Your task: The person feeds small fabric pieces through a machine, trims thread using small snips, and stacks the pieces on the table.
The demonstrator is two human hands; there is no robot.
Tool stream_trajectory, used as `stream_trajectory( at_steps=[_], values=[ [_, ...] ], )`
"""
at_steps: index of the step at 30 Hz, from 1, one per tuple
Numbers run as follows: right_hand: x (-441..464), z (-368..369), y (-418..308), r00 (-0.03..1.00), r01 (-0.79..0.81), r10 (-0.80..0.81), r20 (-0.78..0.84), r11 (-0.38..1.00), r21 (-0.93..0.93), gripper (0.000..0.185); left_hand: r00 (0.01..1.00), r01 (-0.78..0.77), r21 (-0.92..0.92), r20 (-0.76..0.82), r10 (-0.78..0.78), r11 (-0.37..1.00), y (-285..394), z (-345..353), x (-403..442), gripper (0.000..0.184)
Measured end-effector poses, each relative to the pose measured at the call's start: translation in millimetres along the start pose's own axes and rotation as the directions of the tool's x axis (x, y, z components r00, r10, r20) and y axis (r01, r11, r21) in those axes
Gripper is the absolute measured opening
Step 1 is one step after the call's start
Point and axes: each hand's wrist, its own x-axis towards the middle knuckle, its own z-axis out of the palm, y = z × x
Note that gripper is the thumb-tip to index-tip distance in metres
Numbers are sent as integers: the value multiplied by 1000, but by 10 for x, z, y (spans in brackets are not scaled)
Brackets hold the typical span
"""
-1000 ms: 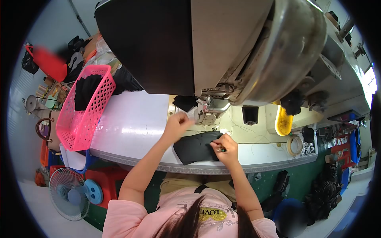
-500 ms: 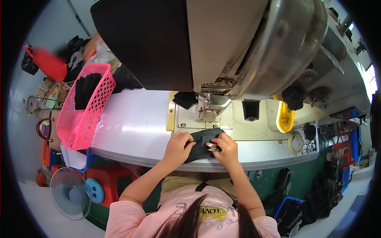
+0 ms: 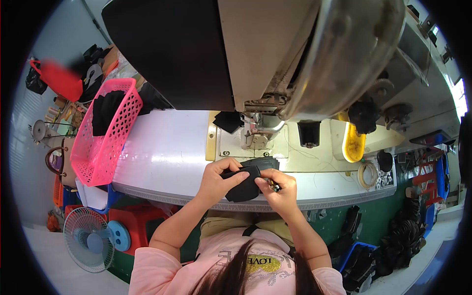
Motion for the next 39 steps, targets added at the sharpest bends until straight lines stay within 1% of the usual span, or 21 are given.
stream_trajectory(
  at_steps=[3,6,7,9,12,14,15,16,17,18,19,21,22,23,25,26,29,32,36,38,39],
  values=[
    [17,-9,-6,1000,-17,17,-12,1000,-3,9,999,-37,9,-19,37,999,-58,12,9,18],
    [34,-10,7,999,-47,47,-26,999,8,8,991,-66,-79,-118,57,995,-80,87,12,15],
    [38,-10,7,997,-66,67,-33,998,20,7,984,-26,-232,-177,-16,972,-38,155,12,14],
    [51,7,-4,993,-104,108,-54,993,64,5,949,22,-522,-258,-182,853,100,310,0,12],
    [78,32,-16,982,-162,172,-76,979,126,4,912,228,-685,-98,-397,692,52,360,-17,12],
    [92,22,20,975,-203,212,-61,971,127,5,945,206,-556,-102,-312,805,136,308,33,13],
    [110,10,10,980,-182,191,-62,975,129,5,958,190,-486,-99,-269,853,174,273,81,15],
    [138,-5,-16,984,-161,170,-61,978,131,5,957,177,-397,-143,-251,900,189,243,152,18],
    [157,-17,-47,987,-140,149,-61,981,134,5,965,175,-394,-112,-236,902,223,188,249,16],
    [165,-29,-78,977,-195,208,-53,964,183,7,970,168,-428,-91,-227,888,277,141,355,16],
    [169,-42,-40,980,-178,191,-58,968,176,8,974,160,-461,-72,-216,873,344,101,457,15],
    [171,-68,152,986,-142,155,-68,977,161,8,973,146,-472,-91,-212,869,467,90,626,15],
    [160,-58,284,986,-96,115,-120,984,153,5,978,146,-477,-63,-200,866,450,48,684,17],
    [149,-62,397,985,-38,42,-165,999,27,4,973,153,-477,-78,-216,865,480,51,707,19],
    [127,-86,555,968,64,-117,-224,971,-231,3,962,167,-478,-110,-248,862,546,68,736,22],
    [109,-96,595,954,107,-179,-242,952,-286,7,965,199,-466,-60,-255,862,516,27,755,26],
    [10,-116,836,947,82,-178,-269,940,-332,8,959,216,-467,-62,-276,857,510,25,761,27],
    [8,-131,881,946,40,-123,-301,962,-269,9,945,271,-444,-47,-324,854,511,-3,766,29],
    [20,-136,930,944,12,-78,-319,979,-203,8,956,211,-450,-88,-279,868,519,23,775,31],
    [0,-143,972,951,-19,-52,-306,974,-225,8,954,182,-466,-129,-269,866,525,45,790,35],
    [0,-148,968,953,-33,-41,-300,971,-237,9,958,181,-467,-114,-262,866,505,37,792,36]
  ],
)
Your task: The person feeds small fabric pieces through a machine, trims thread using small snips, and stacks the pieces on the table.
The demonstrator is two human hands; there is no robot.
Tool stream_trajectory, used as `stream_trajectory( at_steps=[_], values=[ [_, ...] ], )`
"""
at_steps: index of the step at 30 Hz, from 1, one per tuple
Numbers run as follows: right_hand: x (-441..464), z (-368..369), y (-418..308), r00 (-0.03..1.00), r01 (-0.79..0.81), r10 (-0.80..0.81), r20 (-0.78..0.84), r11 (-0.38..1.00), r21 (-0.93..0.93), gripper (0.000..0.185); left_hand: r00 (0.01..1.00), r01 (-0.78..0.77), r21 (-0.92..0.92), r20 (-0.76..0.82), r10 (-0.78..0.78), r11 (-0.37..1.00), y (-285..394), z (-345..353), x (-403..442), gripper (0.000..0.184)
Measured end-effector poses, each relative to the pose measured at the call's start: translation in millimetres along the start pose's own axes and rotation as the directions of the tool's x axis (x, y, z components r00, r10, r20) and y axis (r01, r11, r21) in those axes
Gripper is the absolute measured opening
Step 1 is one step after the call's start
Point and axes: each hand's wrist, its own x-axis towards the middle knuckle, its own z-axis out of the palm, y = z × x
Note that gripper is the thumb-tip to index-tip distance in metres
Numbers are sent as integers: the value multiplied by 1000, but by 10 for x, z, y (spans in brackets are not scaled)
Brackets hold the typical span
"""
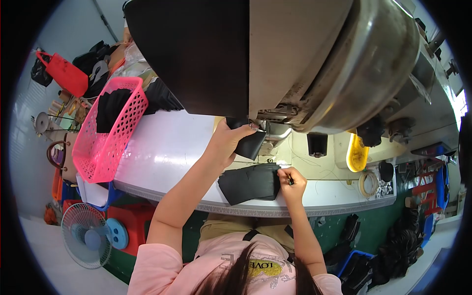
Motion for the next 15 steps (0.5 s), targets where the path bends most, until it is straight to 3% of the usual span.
stream_trajectory(
  at_steps=[5,8,15],
  values=[
    [7,-13,-107,1000,-13,13,9,1000,1,9,998,35,26,58,-36,999,9,-40,19,44],
    [-3,-19,-83,1000,-13,13,14,1000,-4,9,998,-23,-66,56,26,998,-58,-56,149,42],
    [5,-19,-113,1000,-12,13,19,1000,-7,9,994,-24,-82,101,32,996,-5,-49,219,45]
  ],
)
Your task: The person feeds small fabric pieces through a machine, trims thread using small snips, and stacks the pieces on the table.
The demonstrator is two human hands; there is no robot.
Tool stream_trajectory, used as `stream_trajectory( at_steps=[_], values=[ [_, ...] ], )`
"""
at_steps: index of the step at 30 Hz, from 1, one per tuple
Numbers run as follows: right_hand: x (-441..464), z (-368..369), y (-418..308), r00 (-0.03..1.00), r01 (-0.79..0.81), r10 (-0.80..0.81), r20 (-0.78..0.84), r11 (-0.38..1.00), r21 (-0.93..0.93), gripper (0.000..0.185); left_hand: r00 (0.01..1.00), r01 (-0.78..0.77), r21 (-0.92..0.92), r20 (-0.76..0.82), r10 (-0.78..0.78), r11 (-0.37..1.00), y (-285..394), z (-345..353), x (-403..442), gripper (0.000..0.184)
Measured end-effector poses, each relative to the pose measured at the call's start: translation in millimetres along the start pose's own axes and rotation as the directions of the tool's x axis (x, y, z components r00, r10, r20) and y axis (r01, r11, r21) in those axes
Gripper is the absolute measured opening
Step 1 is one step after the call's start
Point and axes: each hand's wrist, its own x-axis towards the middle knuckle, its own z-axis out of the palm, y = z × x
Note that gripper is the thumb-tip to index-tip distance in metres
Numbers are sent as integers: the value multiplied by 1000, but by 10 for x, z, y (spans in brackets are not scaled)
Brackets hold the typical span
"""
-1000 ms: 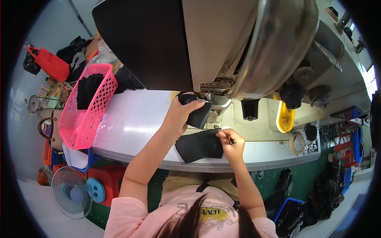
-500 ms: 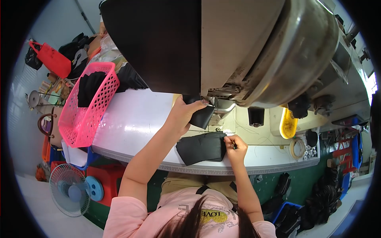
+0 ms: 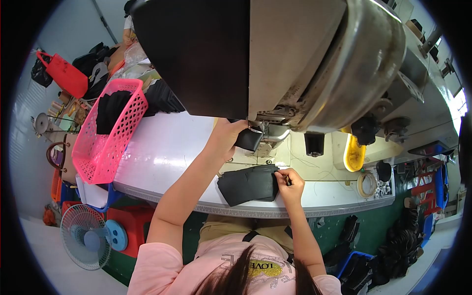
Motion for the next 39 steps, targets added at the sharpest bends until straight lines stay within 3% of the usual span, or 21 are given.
stream_trajectory(
  at_steps=[2,5,8,11,12,15,16,17,19,23,28,31,32,33,35,37,39],
  values=[
    [5,4,24,1000,15,-15,1,1000,-6,10,1000,27,-34,-9,-27,999,-24,-34,24,45],
    [3,0,22,1000,17,-17,6,1000,-9,10,983,-128,-78,-144,116,989,-102,-33,-9,41],
    [11,5,17,1000,26,-26,0,1000,-13,9,942,-336,-167,-91,324,927,-132,-273,4,33],
    [5,15,14,994,109,-109,10,993,-45,11,969,-246,-36,1,246,969,-28,-254,-130,26],
    [7,22,9,989,150,-149,20,987,-59,11,964,-265,57,26,264,963,-3,-191,-191,18],
    [-5,12,-101,905,383,-341,254,913,-139,15,898,-409,381,8,440,829,-68,-408,-113,13],
    [-6,12,-165,895,403,-337,293,892,-206,20,816,-457,374,-185,548,807,15,-237,-236,3],
    [-12,27,-168,895,403,-339,290,892,-202,20,777,-486,396,-212,593,779,19,-419,-194,15],
    [-27,48,-161,896,403,-341,284,893,-199,20,757,-553,190,-293,584,811,51,-526,-216,24],
    [-79,97,-214,889,412,-347,298,891,-192,20,806,-284,74,-522,280,956,-488,-1008,51,28],
    [-73,92,-200,893,403,-344,290,898,-177,22,943,-219,-132,-283,175,967,-491,-709,399,18],
    [-86,70,-188,888,417,-358,289,891,-180,24,960,-163,-187,-257,112,969,-469,-552,419,22],
    [-80,69,-186,885,425,-366,286,887,-181,25,941,-132,12,-313,129,991,-510,-581,410,21],
    [-78,67,-184,888,418,-358,289,891,-178,25,960,-82,263,-239,147,961,-554,-675,365,20],
    [-85,63,-175,890,402,-341,303,900,-170,26,988,-22,701,-93,123,713,-671,-889,169,17],
    [-69,74,-158,889,416,-355,290,890,-185,28,965,-249,872,184,188,422,-762,-854,-219,17],
    [-82,88,-154,889,413,-351,293,892,-185,29,917,-344,927,298,265,150,-755,-774,-537,18]
  ],
)
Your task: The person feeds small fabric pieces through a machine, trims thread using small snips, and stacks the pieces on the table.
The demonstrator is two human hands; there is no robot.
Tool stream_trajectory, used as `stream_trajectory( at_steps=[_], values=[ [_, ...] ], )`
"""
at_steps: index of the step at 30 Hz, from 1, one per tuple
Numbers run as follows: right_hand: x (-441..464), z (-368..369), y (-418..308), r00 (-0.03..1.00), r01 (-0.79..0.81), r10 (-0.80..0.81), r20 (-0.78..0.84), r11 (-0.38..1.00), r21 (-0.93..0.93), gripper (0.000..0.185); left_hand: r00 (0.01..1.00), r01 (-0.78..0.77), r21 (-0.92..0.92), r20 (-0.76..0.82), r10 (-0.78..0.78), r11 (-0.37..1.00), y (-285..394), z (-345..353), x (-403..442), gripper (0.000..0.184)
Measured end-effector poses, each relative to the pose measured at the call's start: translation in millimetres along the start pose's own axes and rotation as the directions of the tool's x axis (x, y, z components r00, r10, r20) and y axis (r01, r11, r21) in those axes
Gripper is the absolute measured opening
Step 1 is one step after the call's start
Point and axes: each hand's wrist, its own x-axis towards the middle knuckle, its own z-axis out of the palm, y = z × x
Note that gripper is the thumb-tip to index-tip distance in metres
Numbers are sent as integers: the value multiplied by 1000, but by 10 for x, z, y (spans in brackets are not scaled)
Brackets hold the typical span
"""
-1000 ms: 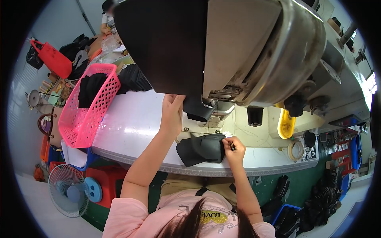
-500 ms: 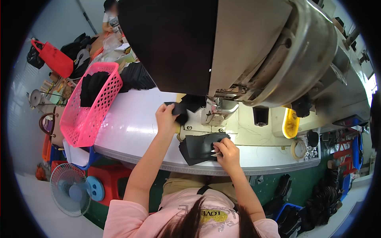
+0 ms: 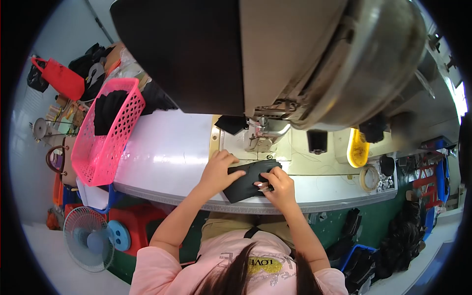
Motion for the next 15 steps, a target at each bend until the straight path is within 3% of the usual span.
stream_trajectory(
  at_steps=[1,5,8,9,11,14,15],
  values=[
    [4,-2,-8,1000,-7,7,4,1000,5,29,997,-69,131,-17,72,989,51,-3,-89,19],
    [5,13,-25,1000,-10,10,3,1000,-26,27,966,-149,191,-184,184,970,103,71,-224,20],
    [23,-20,-98,1000,-15,14,-23,997,-70,26,987,-112,9,-119,112,994,53,118,-250,16],
    [40,-42,-149,999,-20,17,-35,996,-86,26,997,-12,-184,-74,-2,983,90,95,-234,14],
    [66,-86,-258,993,-112,114,-14,987,116,27,976,214,-522,83,-201,826,230,-21,-203,12],
    [166,-174,-454,978,-197,207,21,889,413,20,997,-66,-585,-62,37,809,416,-130,-112,9],
    [187,-197,-491,975,-206,220,24,865,459,18,998,-54,-608,-52,28,792,455,-161,-98,10]
  ],
)
